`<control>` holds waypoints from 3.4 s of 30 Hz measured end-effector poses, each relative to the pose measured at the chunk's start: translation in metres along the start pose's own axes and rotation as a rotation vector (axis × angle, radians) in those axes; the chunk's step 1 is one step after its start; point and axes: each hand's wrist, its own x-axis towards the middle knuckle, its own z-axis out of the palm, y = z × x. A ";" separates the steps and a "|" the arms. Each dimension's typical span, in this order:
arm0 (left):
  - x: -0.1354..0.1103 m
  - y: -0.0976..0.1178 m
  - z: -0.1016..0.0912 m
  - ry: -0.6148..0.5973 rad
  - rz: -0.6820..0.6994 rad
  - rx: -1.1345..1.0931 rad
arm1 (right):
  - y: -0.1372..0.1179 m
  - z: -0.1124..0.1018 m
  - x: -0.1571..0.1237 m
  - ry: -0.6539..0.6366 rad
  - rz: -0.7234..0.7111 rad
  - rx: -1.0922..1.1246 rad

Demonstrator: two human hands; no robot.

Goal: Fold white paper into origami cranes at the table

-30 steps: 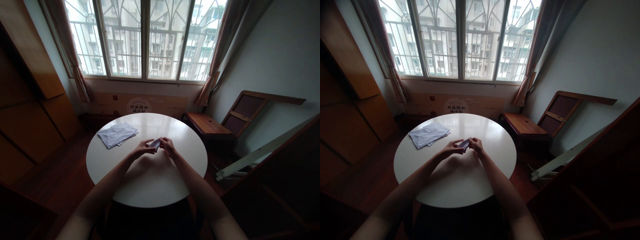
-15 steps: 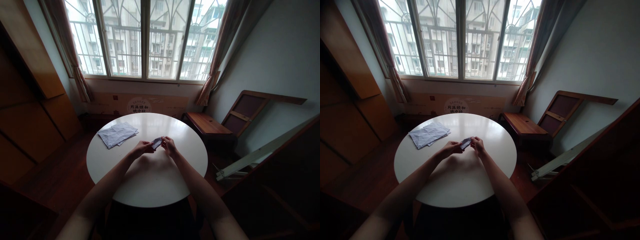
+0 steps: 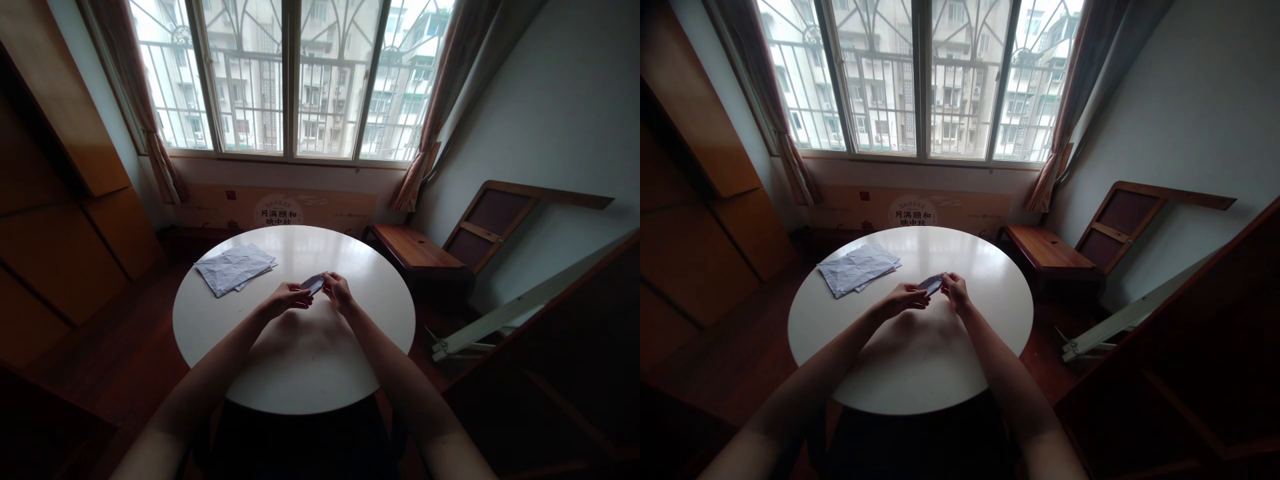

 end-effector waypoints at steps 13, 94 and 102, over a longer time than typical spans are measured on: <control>0.004 -0.003 0.000 0.064 0.089 0.104 | 0.000 0.002 -0.001 -0.022 -0.004 -0.015; 0.007 0.003 -0.003 0.243 0.527 0.196 | 0.004 0.009 -0.005 -0.298 -0.371 -0.245; 0.009 0.000 0.000 0.235 0.556 0.212 | 0.007 0.009 -0.002 -0.243 -0.382 -0.262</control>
